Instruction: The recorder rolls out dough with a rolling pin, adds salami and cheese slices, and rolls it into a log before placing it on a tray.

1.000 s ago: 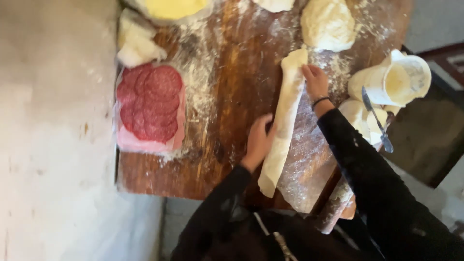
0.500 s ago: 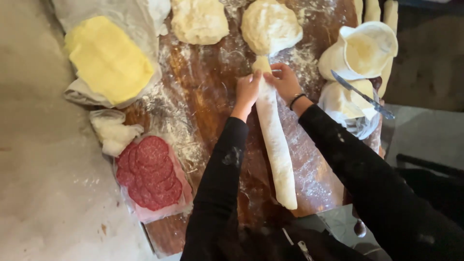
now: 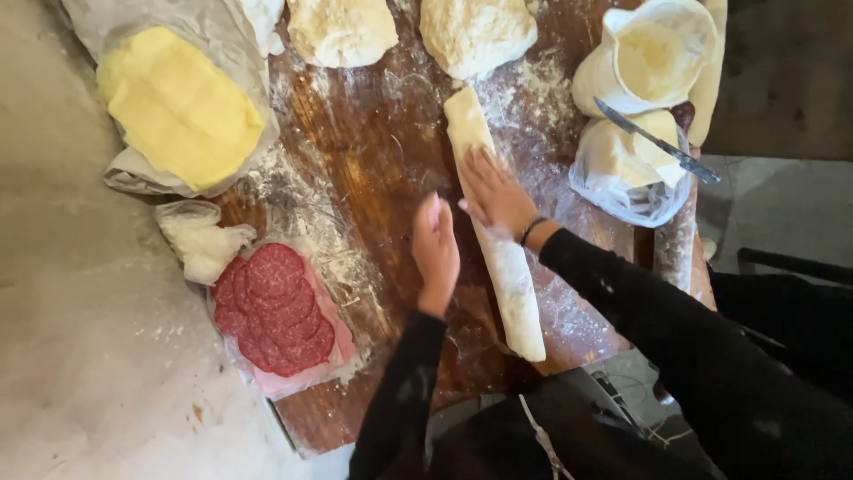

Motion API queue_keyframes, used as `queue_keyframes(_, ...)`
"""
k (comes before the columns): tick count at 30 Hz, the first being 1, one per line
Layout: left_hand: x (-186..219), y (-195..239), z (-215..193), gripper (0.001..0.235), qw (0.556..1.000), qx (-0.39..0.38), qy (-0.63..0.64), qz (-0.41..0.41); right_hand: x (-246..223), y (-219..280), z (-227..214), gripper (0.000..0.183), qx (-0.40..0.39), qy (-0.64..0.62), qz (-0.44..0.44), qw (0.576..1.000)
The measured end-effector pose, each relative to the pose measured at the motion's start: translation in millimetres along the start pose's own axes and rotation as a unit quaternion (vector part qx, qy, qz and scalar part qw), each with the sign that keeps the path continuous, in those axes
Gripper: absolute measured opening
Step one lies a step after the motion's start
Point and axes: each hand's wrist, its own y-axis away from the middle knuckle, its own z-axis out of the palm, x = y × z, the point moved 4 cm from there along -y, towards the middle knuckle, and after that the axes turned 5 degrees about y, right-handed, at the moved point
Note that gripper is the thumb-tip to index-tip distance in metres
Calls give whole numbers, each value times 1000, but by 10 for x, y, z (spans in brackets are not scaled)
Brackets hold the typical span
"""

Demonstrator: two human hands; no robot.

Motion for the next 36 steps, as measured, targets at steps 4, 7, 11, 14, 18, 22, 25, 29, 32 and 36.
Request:
queue_keyframes(4,-271,1104,-178,44,996,-16,23,-89,-181,511,-28,78,21,-76,42,996)
queue_keyframes(7,-462,1682,-294,42,986,-31,50,-157,-421,1041,164,79,-41,0,20,999)
queue_keyframes(11,-780,2080,-251,40,958,-36,140,-249,-516,1316,100,76,-24,-49,7,998)
queue_keyframes(14,-991,2101,-49,42,967,-53,106,-227,-416,1694,199,69,46,-137,113,983)
queue_keyframes(18,-1300,2159,328,53,953,-79,162,-242,-340,2637,904,49,50,-596,431,675)
queue_keyframes(22,-1087,1909,346,54,937,-102,122,-313,-312,2736,1093,41,12,-681,469,562)
queue_keyframes(25,-905,1940,413,52,867,-243,225,-372,-147,2787,1140,42,-15,-722,459,519)
queue_keyframes(29,-352,1957,356,56,799,-293,331,-406,-424,2369,433,57,-97,-756,420,493)
queue_keyframes(32,-282,1998,327,57,756,-284,356,-471,-716,2128,170,73,-128,-863,380,307)
queue_keyframes(36,-627,1562,40,65,763,-419,-61,-489,-829,2004,410,71,-114,-917,349,156)
